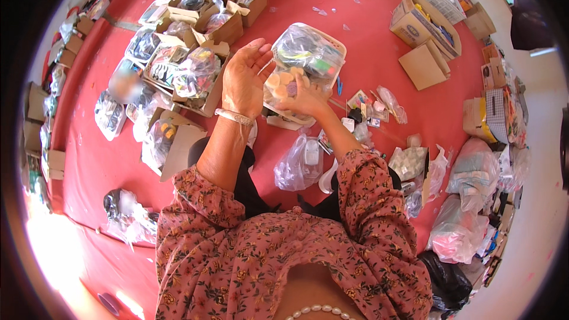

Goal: The person sits on a red floor surrounded by cardboard boxes and plastic bags. They pick up various small items, including a package of white rolls and a small box, inspect them, and place them into a white plastic basket. The person continues to sort through the clutter, moving items from the floor into the basket.

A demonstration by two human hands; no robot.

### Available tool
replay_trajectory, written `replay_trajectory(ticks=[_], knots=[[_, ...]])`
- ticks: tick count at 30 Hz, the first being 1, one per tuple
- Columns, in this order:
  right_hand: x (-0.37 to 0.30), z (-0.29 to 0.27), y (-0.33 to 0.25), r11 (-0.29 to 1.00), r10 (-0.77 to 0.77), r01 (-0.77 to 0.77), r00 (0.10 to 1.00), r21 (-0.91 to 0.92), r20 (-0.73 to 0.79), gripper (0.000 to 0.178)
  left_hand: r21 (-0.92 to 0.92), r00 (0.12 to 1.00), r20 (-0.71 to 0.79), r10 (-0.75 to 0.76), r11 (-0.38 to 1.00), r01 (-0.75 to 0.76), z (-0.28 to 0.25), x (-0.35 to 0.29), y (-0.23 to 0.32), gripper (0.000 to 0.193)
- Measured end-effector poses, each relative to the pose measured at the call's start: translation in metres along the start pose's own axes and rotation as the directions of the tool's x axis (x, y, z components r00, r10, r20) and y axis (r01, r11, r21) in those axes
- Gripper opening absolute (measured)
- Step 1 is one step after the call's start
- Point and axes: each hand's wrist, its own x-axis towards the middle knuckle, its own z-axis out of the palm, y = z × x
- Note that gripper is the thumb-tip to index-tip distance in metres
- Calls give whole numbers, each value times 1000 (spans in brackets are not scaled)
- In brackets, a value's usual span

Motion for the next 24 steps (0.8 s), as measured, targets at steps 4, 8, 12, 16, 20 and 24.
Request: replay_trajectory(ticks=[4, 8, 12, 16, 20, 24], knots=[[12, 11, 4, 989, 19, -19, 1000, 147, 4, 116, 8, 999, 42, -9, 1000, 9, 3, 2, -3, 40], [5, -20, 4, 930, -171, 149, 985, 336, 36, 106, -17, 1000, 8, -5, 1000, 5, -3, 3, 0, 34], [9, -34, 14, 898, -243, 222, 970, 381, 6, 103, -58, 1000, 6, -9, 998, 10, -6, 3, 3, 29], [5, -18, 19, 973, -231, 231, 971, -10, -65, 106, -53, 999, 22, -30, 998, 31, -9, 4, -2, 30], [9, -7, 29, 967, -209, 185, 970, -176, -128, 108, 14, 999, 16, -52, 999, 51, -10, 5, -1, 29], [10, -9, 29, 978, -154, 153, 988, -140, 9, 110, 82, 995, 34, -95, 992, 92, -13, 6, 1, 27]])
